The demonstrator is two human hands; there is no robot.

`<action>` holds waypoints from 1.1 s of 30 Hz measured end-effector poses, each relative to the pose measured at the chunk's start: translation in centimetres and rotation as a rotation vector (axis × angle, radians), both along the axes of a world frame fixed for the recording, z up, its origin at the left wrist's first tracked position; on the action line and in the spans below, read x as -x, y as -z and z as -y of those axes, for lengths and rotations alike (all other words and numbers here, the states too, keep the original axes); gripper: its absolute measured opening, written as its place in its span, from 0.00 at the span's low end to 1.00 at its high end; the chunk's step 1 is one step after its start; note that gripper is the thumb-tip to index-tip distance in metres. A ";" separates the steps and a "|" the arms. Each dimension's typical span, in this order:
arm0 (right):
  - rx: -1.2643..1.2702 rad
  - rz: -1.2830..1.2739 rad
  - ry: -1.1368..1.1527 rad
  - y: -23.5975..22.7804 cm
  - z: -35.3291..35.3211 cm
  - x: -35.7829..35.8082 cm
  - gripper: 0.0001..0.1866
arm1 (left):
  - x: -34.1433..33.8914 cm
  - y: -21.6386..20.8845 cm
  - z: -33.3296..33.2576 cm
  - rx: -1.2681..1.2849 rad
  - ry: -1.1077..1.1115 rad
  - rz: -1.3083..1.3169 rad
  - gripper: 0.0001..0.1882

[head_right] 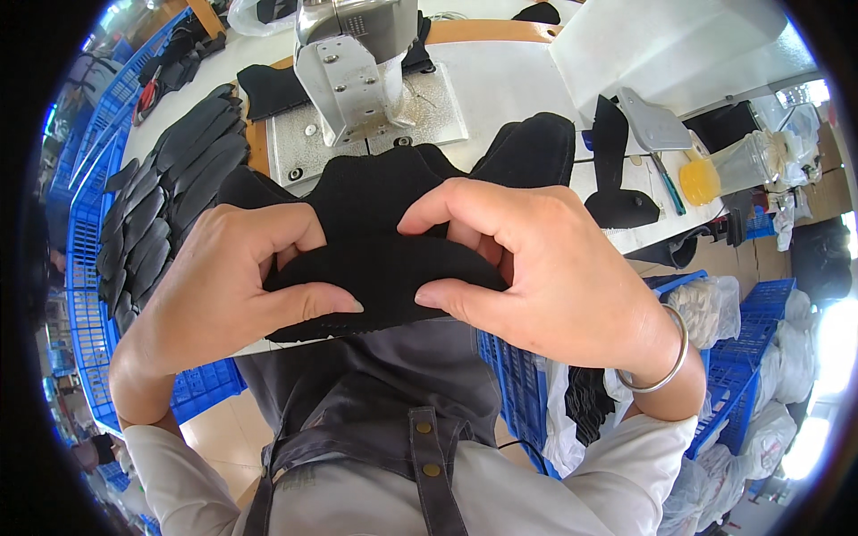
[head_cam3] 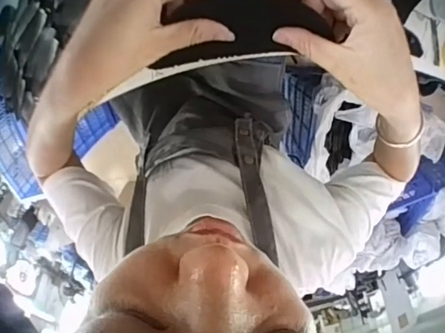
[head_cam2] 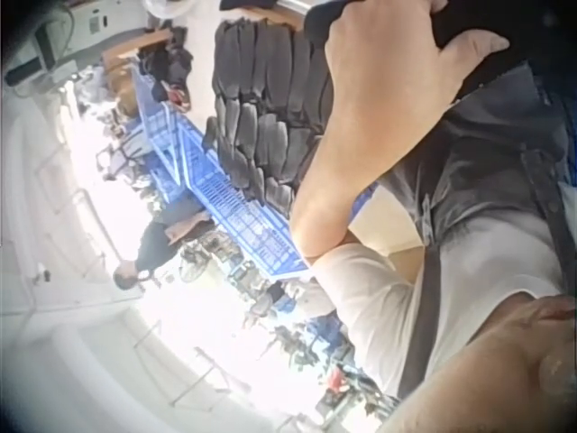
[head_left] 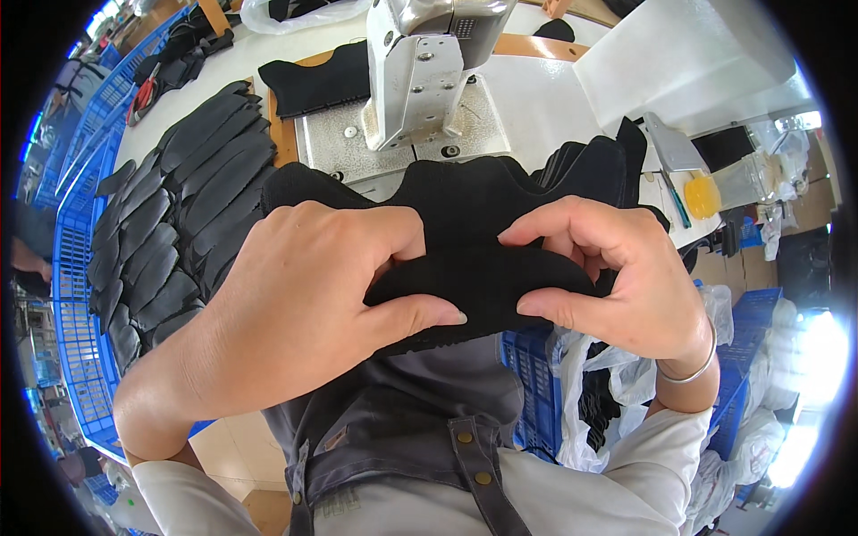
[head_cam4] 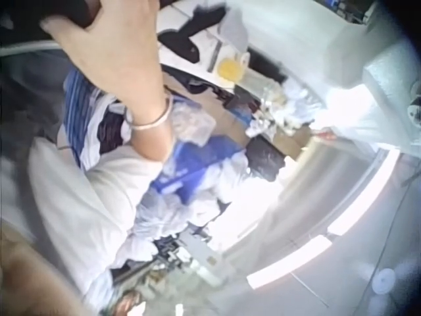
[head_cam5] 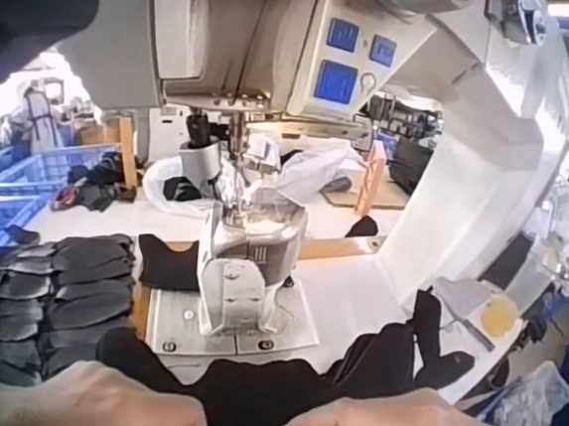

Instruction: Applying glue to shoe components and stacking them.

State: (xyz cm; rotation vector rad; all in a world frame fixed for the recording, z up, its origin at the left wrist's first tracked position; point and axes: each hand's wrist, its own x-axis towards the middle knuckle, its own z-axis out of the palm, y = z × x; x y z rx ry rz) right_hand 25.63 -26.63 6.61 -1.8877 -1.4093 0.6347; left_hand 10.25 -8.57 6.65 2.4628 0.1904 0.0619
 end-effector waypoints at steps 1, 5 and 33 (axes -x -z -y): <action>-0.011 0.010 -0.003 0.1 -0.1 0.1 0.22 | 0.0 0.0 0.0 0.012 -0.009 -0.018 0.21; -0.044 0.072 -0.017 0.2 -0.3 0.4 0.24 | 0.1 0.2 0.0 -0.022 -0.015 0.023 0.20; 0.031 0.269 0.051 -0.5 -1.8 1.7 0.33 | 2.9 -1.2 0.3 -0.566 -0.109 0.177 0.19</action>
